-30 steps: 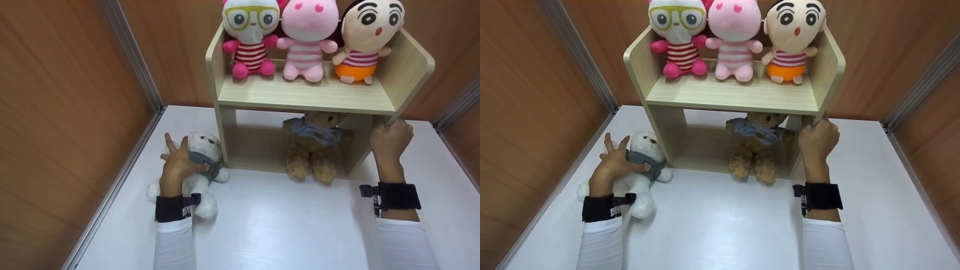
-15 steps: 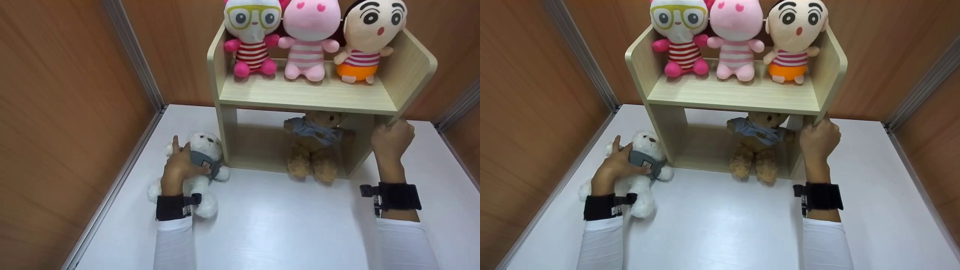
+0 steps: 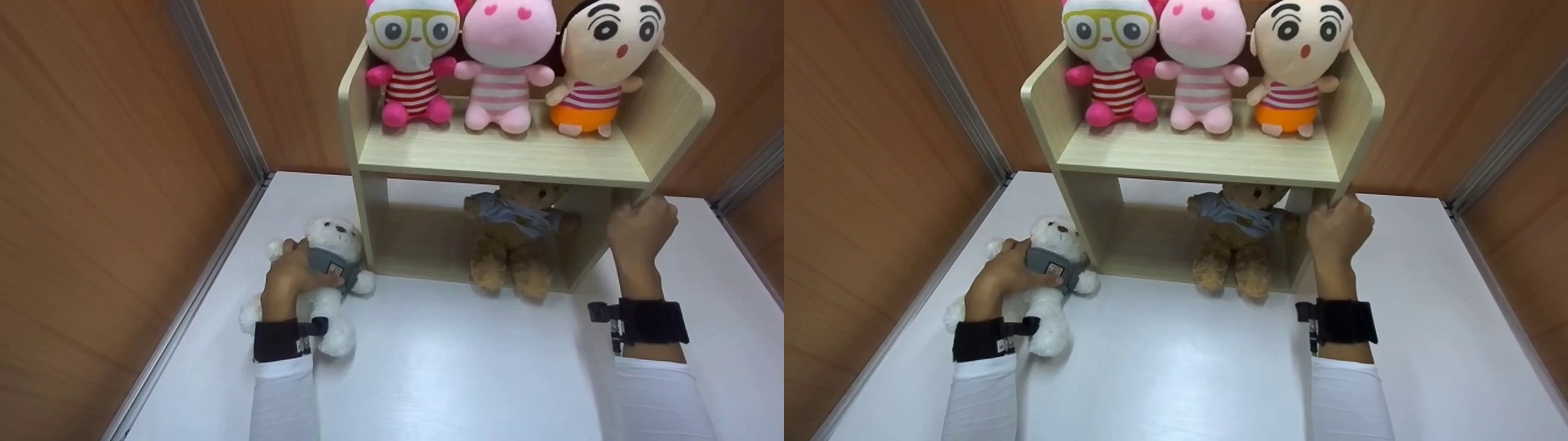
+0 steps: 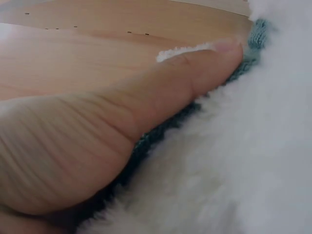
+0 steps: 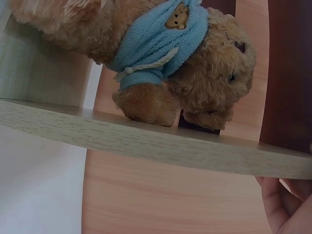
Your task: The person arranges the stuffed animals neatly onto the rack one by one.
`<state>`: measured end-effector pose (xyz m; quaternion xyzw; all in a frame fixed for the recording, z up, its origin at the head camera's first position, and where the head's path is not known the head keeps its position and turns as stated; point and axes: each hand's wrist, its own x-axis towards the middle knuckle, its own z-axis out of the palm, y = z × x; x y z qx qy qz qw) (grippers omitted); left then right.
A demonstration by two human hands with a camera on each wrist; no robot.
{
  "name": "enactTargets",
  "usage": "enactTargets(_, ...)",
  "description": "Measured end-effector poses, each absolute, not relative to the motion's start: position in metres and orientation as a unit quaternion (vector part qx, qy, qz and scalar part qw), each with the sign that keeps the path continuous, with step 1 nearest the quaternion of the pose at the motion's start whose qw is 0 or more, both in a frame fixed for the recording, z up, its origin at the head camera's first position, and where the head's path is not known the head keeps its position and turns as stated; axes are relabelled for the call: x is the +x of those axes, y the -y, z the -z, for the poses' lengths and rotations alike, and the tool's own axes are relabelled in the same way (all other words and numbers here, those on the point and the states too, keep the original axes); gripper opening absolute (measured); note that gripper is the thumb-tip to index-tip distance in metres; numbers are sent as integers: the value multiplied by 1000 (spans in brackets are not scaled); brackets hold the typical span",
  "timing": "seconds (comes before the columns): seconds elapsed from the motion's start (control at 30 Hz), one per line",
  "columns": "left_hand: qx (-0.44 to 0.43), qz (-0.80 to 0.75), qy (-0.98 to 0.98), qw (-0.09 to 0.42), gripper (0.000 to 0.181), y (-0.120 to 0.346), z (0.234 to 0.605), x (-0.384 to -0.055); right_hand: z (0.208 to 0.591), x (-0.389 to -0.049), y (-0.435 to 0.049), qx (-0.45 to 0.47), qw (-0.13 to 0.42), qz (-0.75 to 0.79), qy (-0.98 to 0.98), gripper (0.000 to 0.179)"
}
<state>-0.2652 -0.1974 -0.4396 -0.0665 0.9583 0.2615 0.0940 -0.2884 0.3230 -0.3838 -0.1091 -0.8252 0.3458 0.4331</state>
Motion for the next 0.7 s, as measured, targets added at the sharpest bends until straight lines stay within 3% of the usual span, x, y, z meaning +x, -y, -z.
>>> enactTargets(0.7,-73,-276,-957,55,98,202,443,-265,384,-289,-323,-104,438,-342,825,37)
